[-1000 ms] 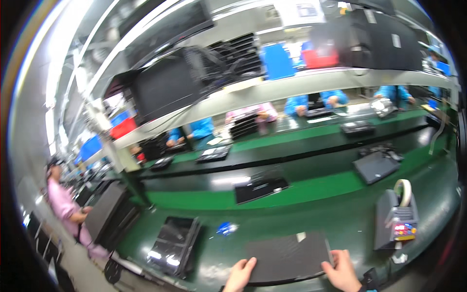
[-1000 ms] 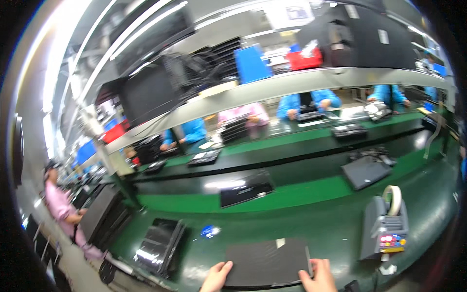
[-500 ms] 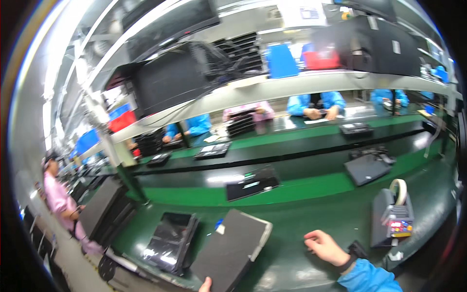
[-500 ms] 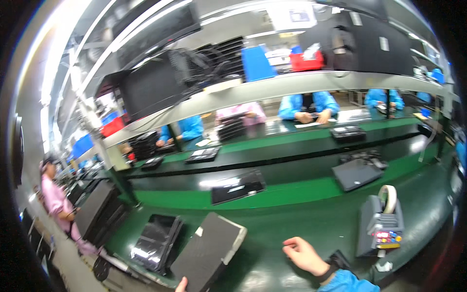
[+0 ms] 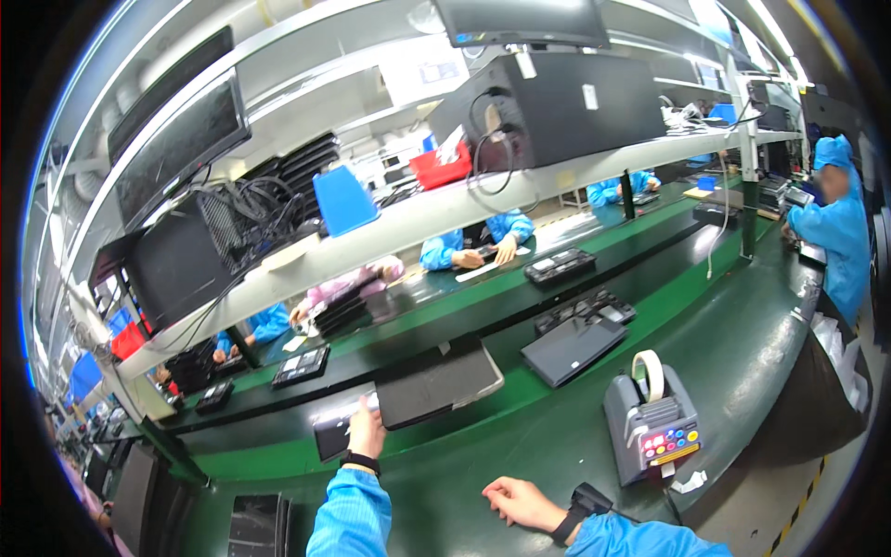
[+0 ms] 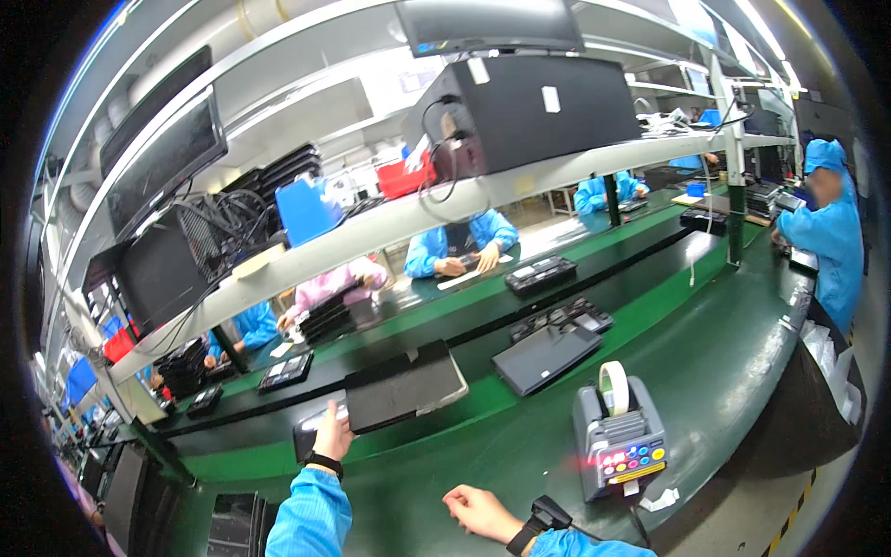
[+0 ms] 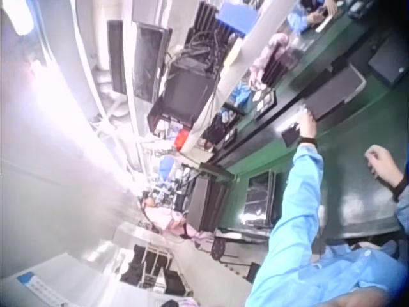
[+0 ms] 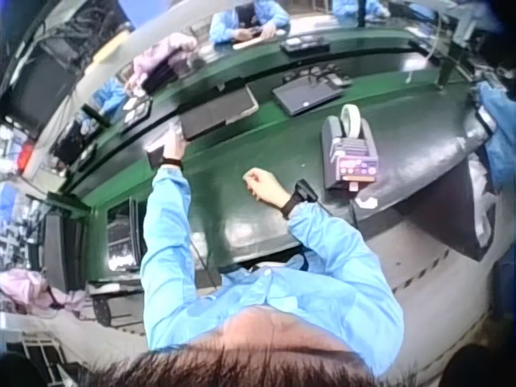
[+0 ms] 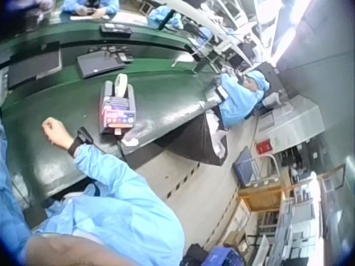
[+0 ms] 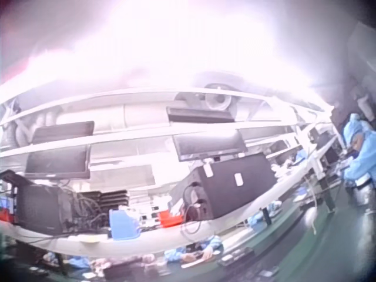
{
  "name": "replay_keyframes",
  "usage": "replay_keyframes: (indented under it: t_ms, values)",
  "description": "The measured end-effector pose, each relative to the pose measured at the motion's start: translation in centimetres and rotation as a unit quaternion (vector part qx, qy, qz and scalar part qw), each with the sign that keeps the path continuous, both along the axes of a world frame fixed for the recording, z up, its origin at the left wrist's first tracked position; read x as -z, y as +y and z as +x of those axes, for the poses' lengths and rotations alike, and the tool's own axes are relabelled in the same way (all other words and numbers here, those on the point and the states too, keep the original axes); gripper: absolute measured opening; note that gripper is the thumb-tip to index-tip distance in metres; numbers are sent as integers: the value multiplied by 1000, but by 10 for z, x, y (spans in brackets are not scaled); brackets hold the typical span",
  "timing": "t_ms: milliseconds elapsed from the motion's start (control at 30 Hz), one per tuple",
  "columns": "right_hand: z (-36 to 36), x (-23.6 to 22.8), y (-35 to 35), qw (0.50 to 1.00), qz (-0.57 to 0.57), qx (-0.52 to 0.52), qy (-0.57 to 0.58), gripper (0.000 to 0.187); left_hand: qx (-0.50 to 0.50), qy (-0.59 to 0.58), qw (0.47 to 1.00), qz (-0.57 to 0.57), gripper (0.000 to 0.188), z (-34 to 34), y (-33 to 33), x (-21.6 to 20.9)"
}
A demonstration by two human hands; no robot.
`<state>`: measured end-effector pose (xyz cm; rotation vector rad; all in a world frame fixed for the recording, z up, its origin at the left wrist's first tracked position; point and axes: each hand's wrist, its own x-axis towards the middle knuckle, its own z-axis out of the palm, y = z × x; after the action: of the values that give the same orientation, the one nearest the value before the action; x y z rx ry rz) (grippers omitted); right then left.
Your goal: The person assembles tablets by retrieving tablet components from the conveyor belt, peeling and applying adhesive tape onto the screens, and attaching the screens onto the tablet bodies by hand.
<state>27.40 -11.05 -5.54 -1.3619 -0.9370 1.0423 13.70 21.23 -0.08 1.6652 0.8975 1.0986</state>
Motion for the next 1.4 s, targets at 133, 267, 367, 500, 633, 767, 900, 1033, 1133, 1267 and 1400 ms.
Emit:
replay_keyframes:
  t_ms: [133,267,367,500,633,767,900,1033,1133,1267,1400]
  values:
    - [9,1,-8,997,-2,-29,77,25,-87,-56,995,5,40,39,-32,-1]
    - [-3,-22,-7,991,52,123,3,22,54,109,968,220,38,32,-175,21]
    - [-8,-29,-6,900,253,163,-314,22,133,158,951,228,61,17,-229,35]
    - [-25,-23,-7,866,223,25,-447,32,127,193,924,303,72,16,-230,40]
    - [-25,-23,-9,873,186,4,-450,38,181,148,939,253,78,12,-234,42]
    - [-29,-22,-11,893,179,13,-413,42,228,56,952,197,69,12,-252,49]
    - [-30,-18,-14,915,151,22,-373,44,234,60,948,207,59,12,-254,44]
    - [-29,-23,-15,925,137,21,-355,44,255,50,948,185,50,13,-256,38]
    - [-32,-12,-12,913,149,37,-378,43,302,60,940,148,37,11,-251,45]
    - [-28,17,-6,903,137,32,-405,41,301,55,936,176,30,12,-250,37]
    - [-28,2,-9,925,132,3,-356,38,305,53,937,161,32,10,-246,35]
